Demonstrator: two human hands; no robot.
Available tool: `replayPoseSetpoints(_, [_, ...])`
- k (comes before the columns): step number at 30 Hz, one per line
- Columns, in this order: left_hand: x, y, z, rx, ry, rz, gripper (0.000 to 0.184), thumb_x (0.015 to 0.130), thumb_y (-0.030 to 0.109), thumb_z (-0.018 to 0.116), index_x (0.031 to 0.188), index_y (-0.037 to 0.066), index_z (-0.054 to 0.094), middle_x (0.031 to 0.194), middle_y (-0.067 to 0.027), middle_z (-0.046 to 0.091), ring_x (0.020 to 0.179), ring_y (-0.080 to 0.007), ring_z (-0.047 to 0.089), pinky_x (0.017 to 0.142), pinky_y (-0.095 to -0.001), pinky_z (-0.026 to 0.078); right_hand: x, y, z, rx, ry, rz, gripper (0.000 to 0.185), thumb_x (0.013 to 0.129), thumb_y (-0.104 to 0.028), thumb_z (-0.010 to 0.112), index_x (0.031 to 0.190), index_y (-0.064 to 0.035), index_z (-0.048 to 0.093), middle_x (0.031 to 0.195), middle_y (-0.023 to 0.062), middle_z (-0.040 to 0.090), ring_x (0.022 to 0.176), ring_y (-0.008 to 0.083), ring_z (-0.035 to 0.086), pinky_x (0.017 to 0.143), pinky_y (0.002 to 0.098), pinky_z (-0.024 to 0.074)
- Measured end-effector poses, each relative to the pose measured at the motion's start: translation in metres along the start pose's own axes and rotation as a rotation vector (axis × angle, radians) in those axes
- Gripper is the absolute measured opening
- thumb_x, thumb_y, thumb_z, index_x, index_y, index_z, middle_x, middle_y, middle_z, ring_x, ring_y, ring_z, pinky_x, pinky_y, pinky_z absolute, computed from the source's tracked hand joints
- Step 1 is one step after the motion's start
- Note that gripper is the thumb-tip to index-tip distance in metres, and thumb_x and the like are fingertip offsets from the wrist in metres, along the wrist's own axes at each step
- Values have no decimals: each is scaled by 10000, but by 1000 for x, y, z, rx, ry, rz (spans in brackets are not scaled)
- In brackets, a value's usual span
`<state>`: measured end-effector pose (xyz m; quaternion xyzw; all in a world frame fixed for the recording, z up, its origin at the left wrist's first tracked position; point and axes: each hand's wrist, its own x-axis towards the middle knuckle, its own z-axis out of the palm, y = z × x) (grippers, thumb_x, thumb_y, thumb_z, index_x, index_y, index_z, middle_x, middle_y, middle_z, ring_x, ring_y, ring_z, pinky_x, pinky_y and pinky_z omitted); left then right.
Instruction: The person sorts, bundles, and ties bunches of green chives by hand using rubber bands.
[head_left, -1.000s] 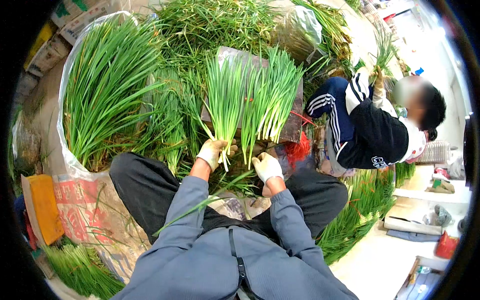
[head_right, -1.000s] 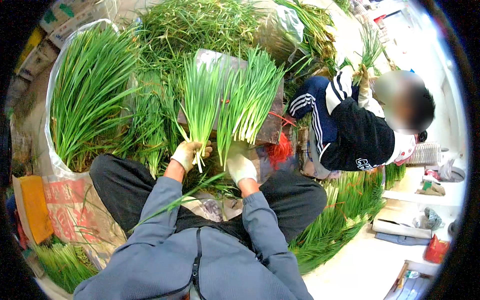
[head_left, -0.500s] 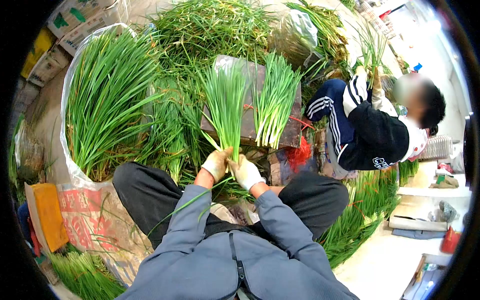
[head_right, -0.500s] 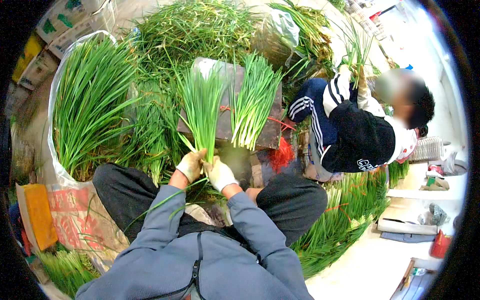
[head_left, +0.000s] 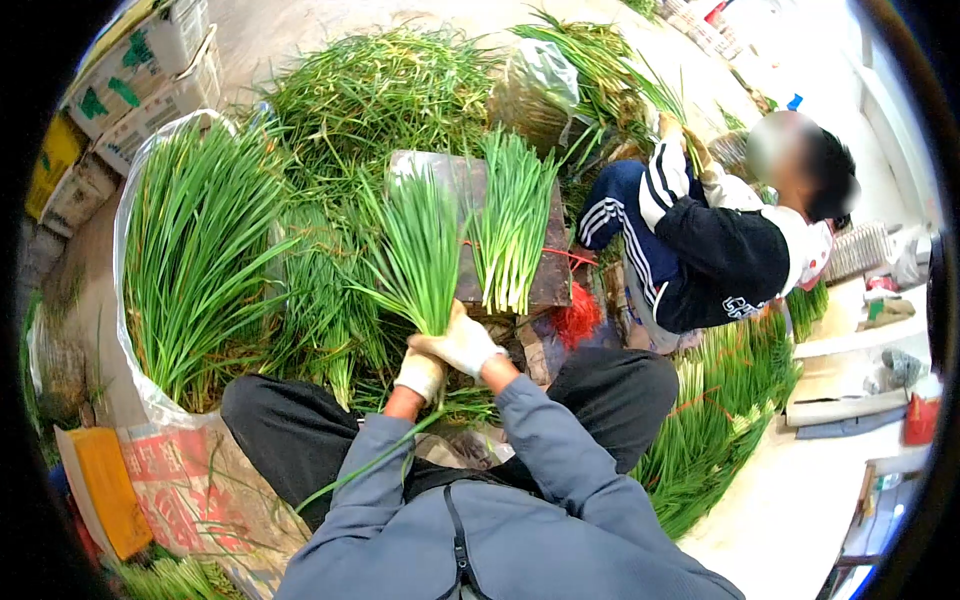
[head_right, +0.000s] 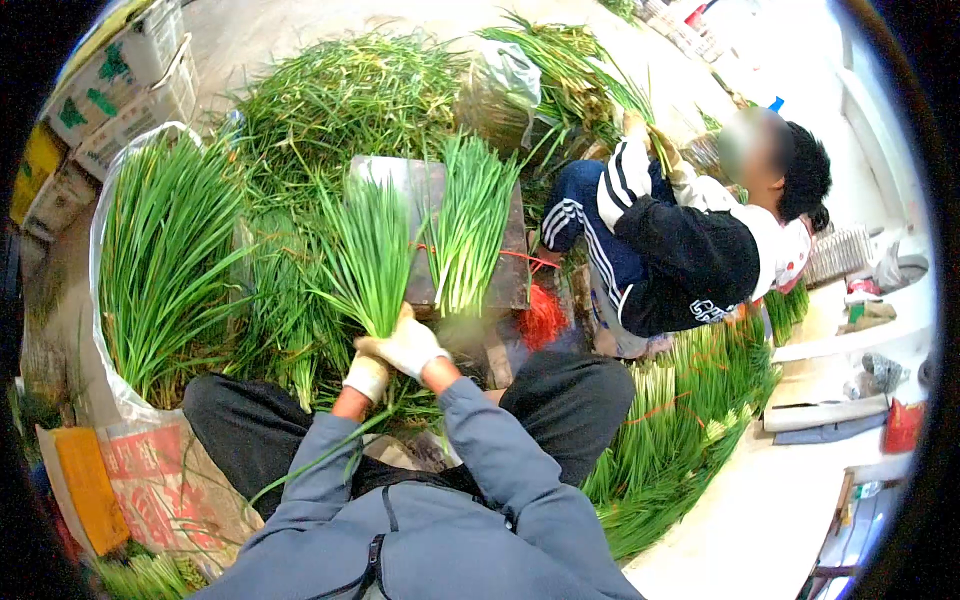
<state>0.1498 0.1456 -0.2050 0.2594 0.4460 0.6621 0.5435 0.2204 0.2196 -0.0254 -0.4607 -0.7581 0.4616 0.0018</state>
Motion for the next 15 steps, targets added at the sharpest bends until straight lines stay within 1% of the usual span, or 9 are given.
replayPoseSetpoints(1, [2,-28,-5,376,-38,165,484,1061,272,376,1503,76,364,1521,-105,430,1344,-205,457,1115,-355,400,7,-4,12,92,107,-16,922,709,-471,813,1381,19,412,1243,255,618,1145,379,623,1023,380,467])
replayPoseSetpoints(3, [-15,41,37,-845,128,-247,588,1016,140,422,1569,103,229,1601,-86,320,1430,-214,364,1146,-340,354,29,9,30,312,248,-36,725,738,-297,825,1306,6,490,1179,200,657,1076,304,649,981,352,482])
replayPoseSetpoints(4, [-23,58,46,-840,123,-244,588,1016,140,422,1569,103,229,1601,-86,320,1430,-214,364,1146,-340,354,38,12,33,369,287,-109,654,749,-240,819,1273,8,515,1151,180,669,1039,272,656,959,340,490])
replayPoseSetpoints(5, [-32,71,52,-49,208,-22,678,964,78,467,1581,105,187,1607,-92,314,1443,-230,348,1143,-330,351,37,4,25,407,298,-126,631,738,-233,814,1243,16,529,1128,193,674,1040,293,660,961,353,495])
replayPoseSetpoints(8, [-52,113,77,808,342,146,908,812,0,618,1581,89,145,1482,-233,453,1248,-364,568,991,-361,485,40,-23,-15,627,307,-243,528,761,-146,784,1210,11,555,1072,146,690,978,242,655,927,349,508])
replayPoseSetpoints(10, [-48,79,66,845,336,-25,842,813,26,619,1557,92,229,1275,-235,622,1029,-367,686,861,-385,541,53,-35,-53,710,326,-206,518,783,-90,786,1230,12,545,1009,121,684,907,227,655,848,351,545])
replayPoseSetpoints(11, [-51,81,61,761,219,-117,774,820,52,618,1527,91,304,1088,-201,707,913,-325,718,786,-404,553,45,-56,-85,772,262,-86,464,802,-32,749,1213,16,539,936,104,673,788,203,659,754,350,573])
replayPoseSetpoints(12, [-50,75,56,853,186,-188,801,809,76,670,1528,112,319,1010,-143,732,897,-252,713,821,-385,561,48,-61,-111,742,290,-80,411,823,-16,723,1186,9,533,881,98,660,690,186,650,672,355,584])
replayPoseSetpoints(15, [-44,54,45,770,211,-237,802,820,110,653,1541,132,301,1086,-157,729,898,-314,720,838,-405,567,88,-34,-153,847,300,-191,517,827,-86,757,1265,-22,490,866,127,674,674,217,660,659,377,604])
